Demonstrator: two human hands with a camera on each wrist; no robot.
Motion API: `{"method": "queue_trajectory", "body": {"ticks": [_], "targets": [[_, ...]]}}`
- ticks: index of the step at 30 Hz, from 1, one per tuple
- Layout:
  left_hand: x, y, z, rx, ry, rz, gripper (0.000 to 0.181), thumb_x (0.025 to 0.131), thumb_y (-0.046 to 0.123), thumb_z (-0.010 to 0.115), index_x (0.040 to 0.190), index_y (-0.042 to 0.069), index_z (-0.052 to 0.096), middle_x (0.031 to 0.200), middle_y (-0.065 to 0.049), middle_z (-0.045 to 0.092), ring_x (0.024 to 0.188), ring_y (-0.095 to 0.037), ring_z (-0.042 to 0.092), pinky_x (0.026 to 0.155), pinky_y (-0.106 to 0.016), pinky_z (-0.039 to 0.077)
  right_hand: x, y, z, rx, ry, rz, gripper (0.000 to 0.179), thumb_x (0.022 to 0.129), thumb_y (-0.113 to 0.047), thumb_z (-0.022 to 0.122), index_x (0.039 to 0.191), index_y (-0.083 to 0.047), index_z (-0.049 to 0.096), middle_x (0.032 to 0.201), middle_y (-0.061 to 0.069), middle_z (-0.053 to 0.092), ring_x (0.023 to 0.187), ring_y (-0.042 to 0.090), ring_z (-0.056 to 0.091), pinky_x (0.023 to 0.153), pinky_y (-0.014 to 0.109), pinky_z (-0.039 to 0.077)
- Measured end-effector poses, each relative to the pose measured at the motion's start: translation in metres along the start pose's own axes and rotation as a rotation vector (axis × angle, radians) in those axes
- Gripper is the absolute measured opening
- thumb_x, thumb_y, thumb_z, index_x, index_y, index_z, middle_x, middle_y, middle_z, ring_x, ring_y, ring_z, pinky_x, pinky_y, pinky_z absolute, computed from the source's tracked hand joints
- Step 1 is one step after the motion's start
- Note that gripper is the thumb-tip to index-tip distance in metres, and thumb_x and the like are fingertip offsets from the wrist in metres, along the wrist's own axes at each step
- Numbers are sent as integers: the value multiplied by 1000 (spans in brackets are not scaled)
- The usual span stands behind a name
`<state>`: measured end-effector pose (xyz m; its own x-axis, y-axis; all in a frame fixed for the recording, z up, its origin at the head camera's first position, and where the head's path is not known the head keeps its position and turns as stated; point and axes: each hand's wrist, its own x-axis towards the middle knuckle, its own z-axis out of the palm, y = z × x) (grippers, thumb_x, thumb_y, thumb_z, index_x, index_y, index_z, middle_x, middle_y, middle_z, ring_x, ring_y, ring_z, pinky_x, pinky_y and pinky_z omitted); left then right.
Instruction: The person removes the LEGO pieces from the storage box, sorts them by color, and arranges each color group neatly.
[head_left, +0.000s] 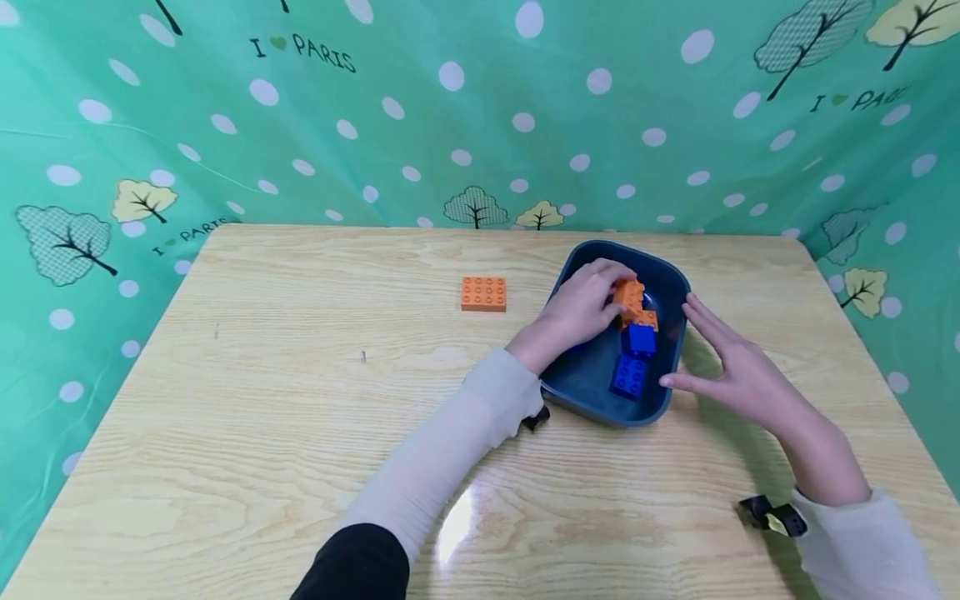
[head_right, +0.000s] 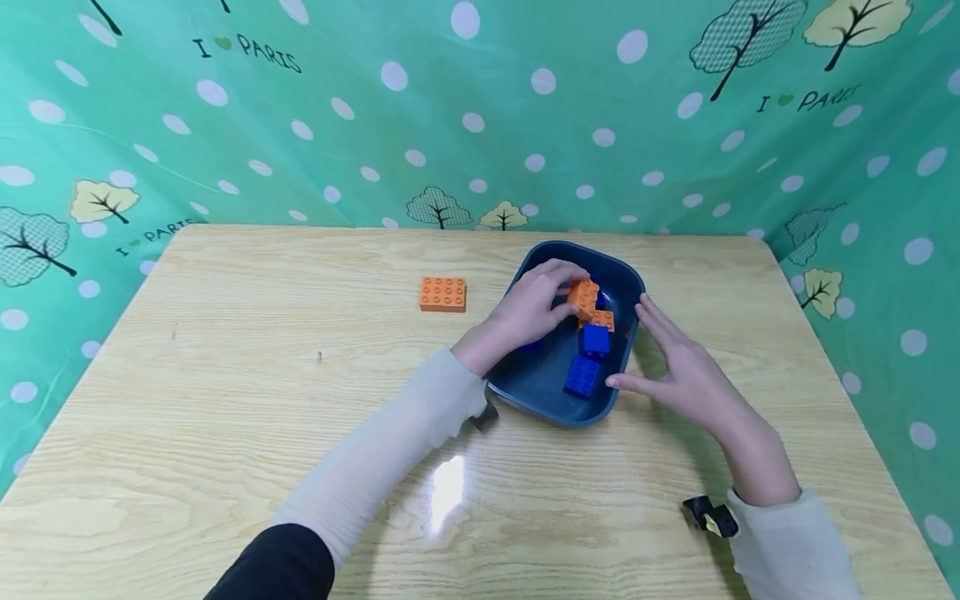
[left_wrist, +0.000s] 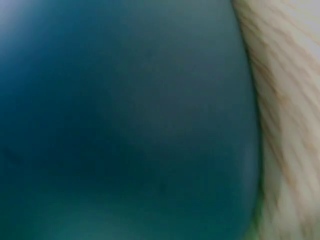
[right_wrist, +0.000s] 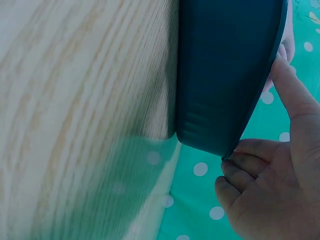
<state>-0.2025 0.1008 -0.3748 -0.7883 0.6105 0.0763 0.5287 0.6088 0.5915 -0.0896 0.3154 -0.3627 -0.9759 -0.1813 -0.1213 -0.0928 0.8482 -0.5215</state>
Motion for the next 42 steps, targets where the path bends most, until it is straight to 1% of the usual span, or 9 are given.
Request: {"method": "queue_trajectory", "body": {"ticks": [3, 6, 9, 15, 20, 24, 29, 35, 42], "targets": [[-2, -2, -1, -260, 34, 22, 43, 97, 14, 63, 140, 11, 55, 145, -5, 51, 131, -15, 56, 102, -11, 47, -1, 0, 1, 7, -6, -10, 105, 86, -41, 77, 161, -13, 10, 169, 12, 3, 148, 53, 18, 104, 78, 28], [-6, -4, -5, -503, 68, 28, 43, 95, 8, 65, 137, 4, 57, 142, -12, 53, 127, -21, 60, 98, -11, 50, -2, 1, 3, 11, -4, -11, 105, 86, -42, 77, 161, -13, 10, 169, 12, 3, 148, 54, 18, 104, 79, 27], [-10, -5, -15, -576, 101, 27, 44, 94, 7, 66, 136, 3, 57, 140, -13, 55, 127, -23, 60, 98, -11, 50, -2, 1, 3, 20, 4, -17, 105, 86, -41, 77, 161, -12, 10, 169, 13, 4, 148, 54, 18, 104, 79, 27], [-21, -7, -42, -548, 180, 69, 45, 92, 10, 70, 135, 5, 58, 139, -11, 58, 129, -20, 58, 105, -13, 46, -3, 1, 3, 13, 12, -28, 105, 86, -42, 77, 161, -13, 9, 169, 12, 4, 147, 54, 18, 102, 79, 28], [-33, -16, -62, -564, 247, 64, 45, 90, 11, 74, 133, 6, 61, 137, -8, 59, 126, -18, 58, 108, -19, 47, -4, 0, 4, 8, 16, -31, 106, 86, -42, 77, 161, -13, 9, 169, 11, 3, 147, 55, 19, 102, 79, 29], [-41, -26, -78, -597, 316, 55, 47, 86, 7, 77, 130, 3, 62, 134, -11, 61, 125, -18, 60, 105, -17, 48, -3, 0, 2, 2, 17, -32, 106, 86, -42, 77, 161, -13, 9, 169, 11, 3, 147, 55, 19, 102, 79, 29], [-52, -44, -95, -577, 385, 40, 46, 85, 6, 77, 129, 1, 63, 132, -13, 61, 122, -23, 61, 106, -22, 50, -2, 0, 1, -12, 15, -27, 107, 85, -42, 78, 161, -12, 10, 169, 11, 4, 146, 54, 20, 103, 78, 29], [-64, -66, -108, -512, 410, -24, 45, 87, 7, 76, 129, 2, 62, 133, -14, 59, 124, -29, 59, 110, -32, 49, -2, 0, 1, -18, 14, -34, 106, 85, -41, 78, 161, -11, 10, 169, 13, 4, 145, 55, 21, 102, 78, 30], [-72, -92, -116, -504, 380, -144, 48, 87, 2, 74, 132, 1, 57, 136, -13, 56, 129, -26, 55, 112, -24, 45, -2, 1, 2, -14, 16, -29, 107, 84, -41, 78, 161, -11, 10, 169, 13, 4, 146, 55, 20, 103, 78, 29]]}}
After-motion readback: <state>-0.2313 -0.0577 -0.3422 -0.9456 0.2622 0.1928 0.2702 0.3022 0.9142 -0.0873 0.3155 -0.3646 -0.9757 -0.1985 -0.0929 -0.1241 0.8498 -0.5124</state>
